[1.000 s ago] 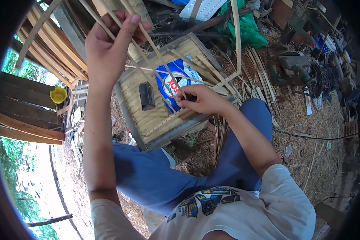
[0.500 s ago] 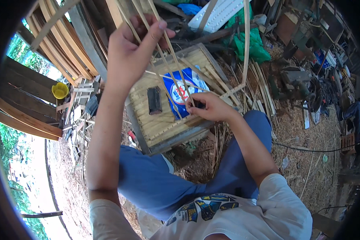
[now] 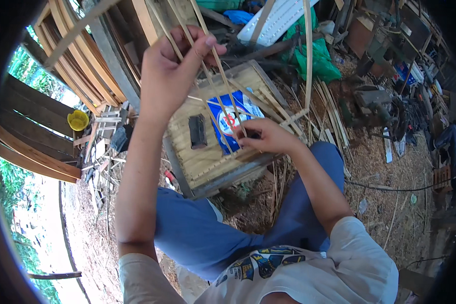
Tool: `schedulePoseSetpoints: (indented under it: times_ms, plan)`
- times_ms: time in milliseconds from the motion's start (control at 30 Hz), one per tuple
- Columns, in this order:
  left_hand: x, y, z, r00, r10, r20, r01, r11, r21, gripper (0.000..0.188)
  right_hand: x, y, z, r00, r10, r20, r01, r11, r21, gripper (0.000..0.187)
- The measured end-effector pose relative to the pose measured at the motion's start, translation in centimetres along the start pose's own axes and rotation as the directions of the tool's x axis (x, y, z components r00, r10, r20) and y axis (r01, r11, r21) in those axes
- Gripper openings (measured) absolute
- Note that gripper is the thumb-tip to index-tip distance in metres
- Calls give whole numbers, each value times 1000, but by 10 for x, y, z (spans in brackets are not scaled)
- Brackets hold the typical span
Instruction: The person is assembling a wooden frame by inserting thin bamboo rods into holes in wooden strips and tapping them into place with a small hammer. They pick up the rods one at a time from a pile on the ground and fit them into the structure.
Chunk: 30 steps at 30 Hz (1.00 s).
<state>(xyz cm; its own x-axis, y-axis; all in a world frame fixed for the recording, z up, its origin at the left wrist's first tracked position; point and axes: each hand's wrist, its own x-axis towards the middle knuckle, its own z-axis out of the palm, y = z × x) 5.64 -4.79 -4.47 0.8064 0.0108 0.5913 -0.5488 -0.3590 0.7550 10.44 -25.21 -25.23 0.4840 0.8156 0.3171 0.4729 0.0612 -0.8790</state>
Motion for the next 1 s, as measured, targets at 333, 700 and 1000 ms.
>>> schedulePoseSetpoints:
  times_ms: [333, 700, 1000]
  plan:
    - [3, -12, -7, 998, 64, -5, -64, 998, 20, 25, 8, 2, 2, 993, 115, 40, -120, 978, 172, 17]
    - [2, -13, -8, 997, 79, 14, -80, 995, 58, 26, 5, -8, 4, 990, 139, 25, -141, 984, 105, 19]
    - [4, -19, -16, 993, 106, 49, -107, 994, 22, 26, 4, -8, 5, 989, 132, 68, -139, 984, 108, 17]
